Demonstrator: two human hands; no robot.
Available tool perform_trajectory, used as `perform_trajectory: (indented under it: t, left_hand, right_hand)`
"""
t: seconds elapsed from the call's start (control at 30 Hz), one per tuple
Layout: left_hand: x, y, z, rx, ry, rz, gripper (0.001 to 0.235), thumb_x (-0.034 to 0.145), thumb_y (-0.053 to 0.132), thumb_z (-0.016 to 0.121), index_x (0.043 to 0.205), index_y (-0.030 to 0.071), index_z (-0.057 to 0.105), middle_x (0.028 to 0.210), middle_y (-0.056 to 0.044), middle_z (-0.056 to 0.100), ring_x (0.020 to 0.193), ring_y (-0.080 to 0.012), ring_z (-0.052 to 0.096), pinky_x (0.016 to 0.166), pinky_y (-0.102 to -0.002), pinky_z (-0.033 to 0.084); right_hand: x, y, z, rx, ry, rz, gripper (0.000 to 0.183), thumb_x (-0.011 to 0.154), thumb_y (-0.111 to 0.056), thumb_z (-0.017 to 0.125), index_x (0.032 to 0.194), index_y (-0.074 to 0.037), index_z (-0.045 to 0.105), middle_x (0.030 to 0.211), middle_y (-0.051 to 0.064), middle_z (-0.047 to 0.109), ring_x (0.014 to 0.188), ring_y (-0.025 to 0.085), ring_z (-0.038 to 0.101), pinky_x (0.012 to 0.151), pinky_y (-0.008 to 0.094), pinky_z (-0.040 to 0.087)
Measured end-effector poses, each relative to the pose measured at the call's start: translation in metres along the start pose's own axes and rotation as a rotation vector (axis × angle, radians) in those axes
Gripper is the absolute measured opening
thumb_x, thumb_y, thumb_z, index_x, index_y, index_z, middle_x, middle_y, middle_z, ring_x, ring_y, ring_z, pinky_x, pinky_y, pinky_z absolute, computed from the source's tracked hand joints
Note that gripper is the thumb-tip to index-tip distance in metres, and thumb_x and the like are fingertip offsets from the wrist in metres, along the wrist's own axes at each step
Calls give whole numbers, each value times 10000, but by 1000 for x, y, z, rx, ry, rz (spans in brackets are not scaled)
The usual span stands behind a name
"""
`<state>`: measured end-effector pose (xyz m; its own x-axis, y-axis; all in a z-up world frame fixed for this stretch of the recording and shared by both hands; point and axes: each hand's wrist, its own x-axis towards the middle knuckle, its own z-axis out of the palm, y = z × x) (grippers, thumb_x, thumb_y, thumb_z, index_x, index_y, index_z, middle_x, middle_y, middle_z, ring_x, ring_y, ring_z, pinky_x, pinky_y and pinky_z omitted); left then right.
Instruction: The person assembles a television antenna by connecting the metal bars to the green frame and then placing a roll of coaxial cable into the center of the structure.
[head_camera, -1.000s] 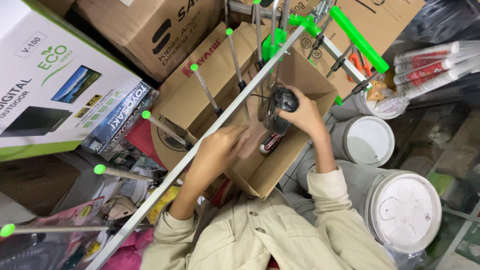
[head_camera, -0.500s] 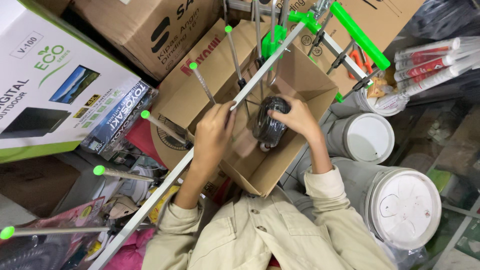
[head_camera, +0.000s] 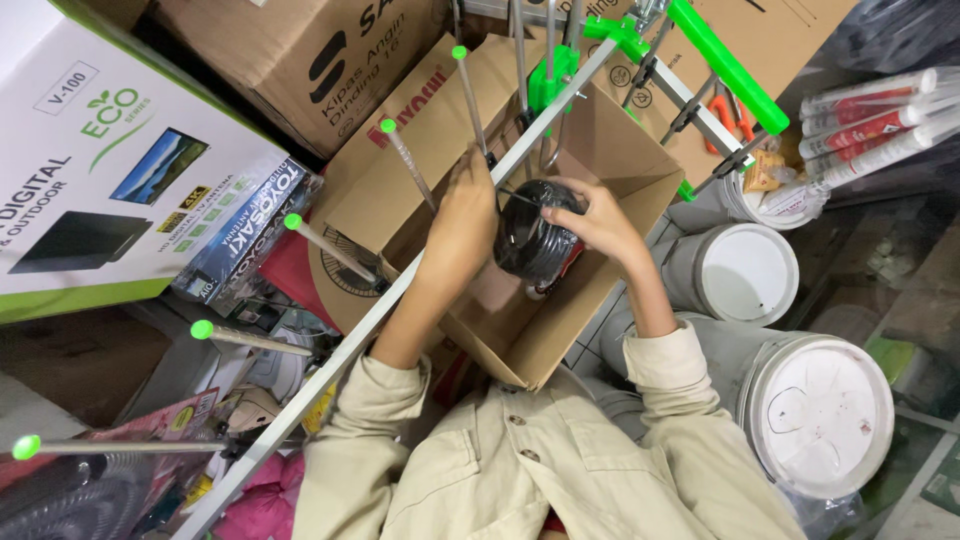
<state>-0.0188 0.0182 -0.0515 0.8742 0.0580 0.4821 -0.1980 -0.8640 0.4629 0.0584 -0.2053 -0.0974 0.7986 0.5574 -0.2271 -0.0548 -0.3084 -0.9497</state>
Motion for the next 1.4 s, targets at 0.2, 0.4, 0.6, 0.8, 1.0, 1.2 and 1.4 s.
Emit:
perform_trajectory:
  t: [0.2,0.4,0.6,0.8,1.0,1.2,1.4]
  left_hand:
    - [16,-10,26,-58,-413,-432,418,877,-67,529,1271,-170,435,886,-341,686,867,-515,703,747,-551,576]
    - [15,-29,31,-102,-408,-404,334,873,-89,504,1200,-136,455,874,-373,673,871,-532,687,790,-570,551]
    - [18,-40,35,-226,-303,-356,146,850,-78,549,992,-83,581,904,-347,669,938,-529,654,819,-579,510]
    - [13,-14,21,-145,-112,-374,206,791,-158,544,965,-61,593,870,-297,671,880,-496,671,767,-539,536]
    - [9,9,9,-85,-94,-278,579,825,-149,562,1389,-132,433,878,-278,672,846,-461,698,714,-518,546]
    - [4,27,-12,-108,-132,-230,889,752,-155,558,1556,-123,181,1209,-332,611,788,-443,695,642,-470,557]
    - [-9,27,-30,-190,49,-103,784,850,-150,547,1575,82,355,1150,-202,654,921,-370,703,794,-441,568]
  right_hand:
    - [-10,-16,-1,134,-1,26,574,898,-191,732,1419,8,594,1160,42,715,978,97,640,858,265,542]
    - [-9,-14,7,89,-44,-85,581,890,-201,781,1389,26,589,1237,84,707,1121,142,652,1006,303,520]
    - [-11,-14,11,12,-10,-40,645,849,-262,806,1389,18,593,1216,98,725,1107,152,666,1002,313,527]
    - [-14,-13,11,-63,4,-86,643,852,-260,809,1388,27,599,1230,109,729,1130,164,670,1031,328,508]
    - [-21,-28,14,-141,22,-28,670,801,-293,835,1356,4,604,1174,146,740,1072,218,709,976,343,542]
    - [-21,-51,32,-441,128,-8,706,710,-317,863,1307,-20,632,1056,228,746,1014,331,746,900,399,569]
    - [-10,-49,35,-415,118,-41,672,749,-352,871,1283,-16,640,1059,223,744,958,324,751,858,399,566]
